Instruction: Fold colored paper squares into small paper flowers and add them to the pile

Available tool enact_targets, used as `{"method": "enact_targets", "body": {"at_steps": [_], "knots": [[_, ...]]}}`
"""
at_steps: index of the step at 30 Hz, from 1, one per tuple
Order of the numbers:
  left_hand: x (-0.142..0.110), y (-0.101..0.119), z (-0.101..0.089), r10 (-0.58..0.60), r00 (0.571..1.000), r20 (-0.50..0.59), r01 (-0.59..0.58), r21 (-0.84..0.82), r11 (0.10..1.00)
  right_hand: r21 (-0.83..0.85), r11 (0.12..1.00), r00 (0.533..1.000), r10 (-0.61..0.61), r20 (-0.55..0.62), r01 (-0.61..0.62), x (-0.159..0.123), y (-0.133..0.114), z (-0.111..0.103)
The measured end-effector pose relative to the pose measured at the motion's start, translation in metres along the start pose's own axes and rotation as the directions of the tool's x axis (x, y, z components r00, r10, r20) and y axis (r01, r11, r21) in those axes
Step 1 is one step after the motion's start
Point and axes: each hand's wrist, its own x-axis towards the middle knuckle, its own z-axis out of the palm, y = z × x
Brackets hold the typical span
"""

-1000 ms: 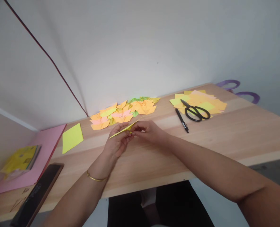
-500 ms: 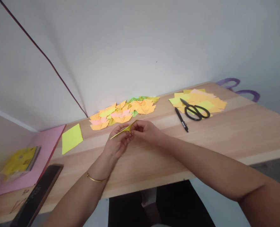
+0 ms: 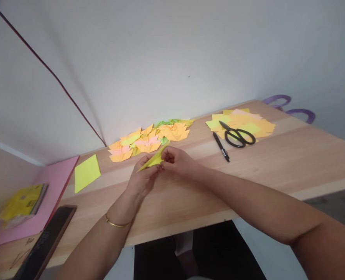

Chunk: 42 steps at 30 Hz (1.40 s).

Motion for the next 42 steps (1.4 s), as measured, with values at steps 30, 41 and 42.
{"method": "enact_targets", "body": {"at_steps": [30,41,42], "knots": [[0.006,0.004,-0.01,-0.271,0.963,0.017,0.267,-0.231,0.936,-0.567,0.751,0.918,-0.395,0.024,0.338,-0.004,-0.006,-0.011],[0.001,0.008,-0.003,-0.115,0.991,0.071,0.123,-0.111,0.986,-0.752,0.592,0.919,-0.393,0.044,0.29,-0.006,-0.015,-0.009],[0.001,0.007,-0.002,-0.077,0.995,0.065,0.083,-0.085,0.993,-0.735,0.62,0.931,-0.364,0.043,0.276,-0.005,-0.016,-0.009]]}}
